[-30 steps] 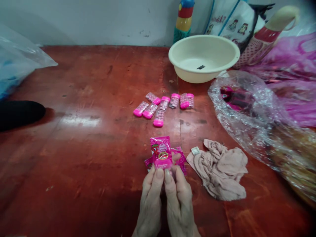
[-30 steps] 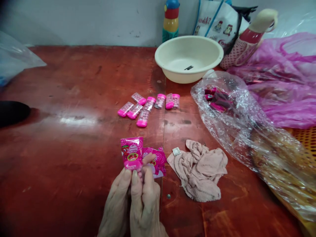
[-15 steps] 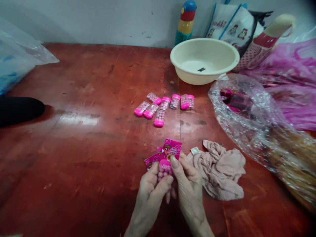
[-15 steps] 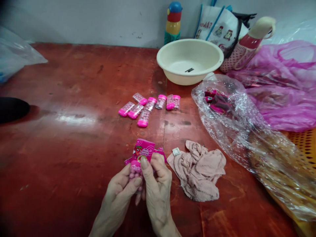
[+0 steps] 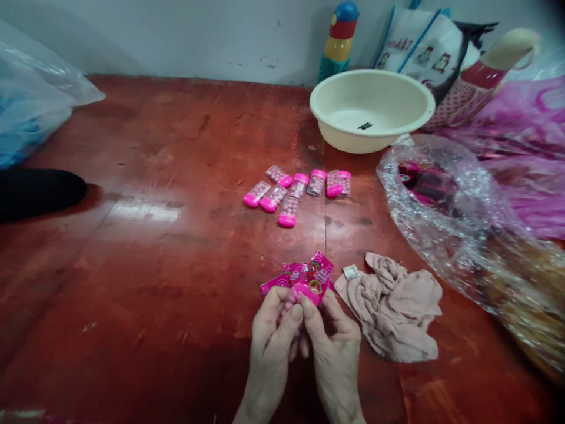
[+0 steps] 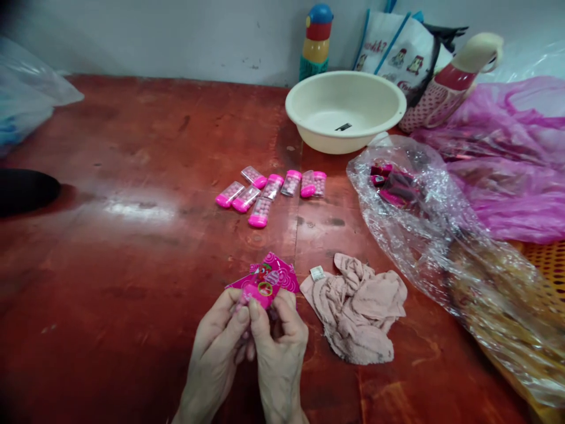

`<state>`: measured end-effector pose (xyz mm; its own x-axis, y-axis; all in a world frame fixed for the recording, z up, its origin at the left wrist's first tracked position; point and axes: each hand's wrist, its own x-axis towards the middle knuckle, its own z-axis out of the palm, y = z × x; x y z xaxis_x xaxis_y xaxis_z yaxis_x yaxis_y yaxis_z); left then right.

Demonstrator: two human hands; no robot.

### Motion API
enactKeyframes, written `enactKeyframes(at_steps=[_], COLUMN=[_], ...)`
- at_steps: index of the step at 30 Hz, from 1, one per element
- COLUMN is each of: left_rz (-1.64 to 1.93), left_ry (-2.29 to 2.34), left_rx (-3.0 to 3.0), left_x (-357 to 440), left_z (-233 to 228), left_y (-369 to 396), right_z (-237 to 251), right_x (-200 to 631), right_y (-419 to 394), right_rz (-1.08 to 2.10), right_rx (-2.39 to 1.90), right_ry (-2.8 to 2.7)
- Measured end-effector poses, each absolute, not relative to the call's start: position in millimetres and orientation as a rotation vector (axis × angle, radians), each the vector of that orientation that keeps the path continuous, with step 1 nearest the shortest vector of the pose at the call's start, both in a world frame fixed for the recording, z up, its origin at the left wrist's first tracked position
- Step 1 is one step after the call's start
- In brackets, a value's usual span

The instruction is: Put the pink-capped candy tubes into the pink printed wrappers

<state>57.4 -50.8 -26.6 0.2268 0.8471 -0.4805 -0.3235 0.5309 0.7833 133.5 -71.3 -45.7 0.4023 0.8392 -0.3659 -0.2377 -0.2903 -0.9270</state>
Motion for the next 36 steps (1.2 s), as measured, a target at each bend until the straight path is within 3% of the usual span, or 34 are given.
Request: enactKeyframes(at_steps=[5, 9, 17, 22, 30, 36], left_rz=[0.704, 0.69, 0.841, 0.836, 0.853, 0.936], left_ry=[0.943, 0.942, 1.085, 1.035, 1.003, 1.092], left_rx=[0.764, 0.826, 0.782, 0.656, 0.644, 0.688], left_x=[54.9, 57.3, 61.6, 63.9, 59.1, 57.9], left_z=[-28.5, -26.7, -29.1, -32.7, -27.2, -21.6], left_y=[-45.1, -48.5, -56.7, -49.4, -44.8, -50.8], right_z=[-41.3, -39.2, -46.7, -47.2, -39.1, -38.5], right_x=[143.0, 148.3, 135.1, 143.4, 155.1, 132.3], right_y=[-68.0, -59.8, -63.3, -68.1, -62.2, -74.5], right_rz=[1.323, 1.259, 1.168, 1.337, 1.323, 1.077], right_rx=[-1.299, -1.327, -1.591, -1.399, -1.257, -1.541], right_ry=[-0.337, -0.183, -0.375, -0.361, -0.342, -0.539])
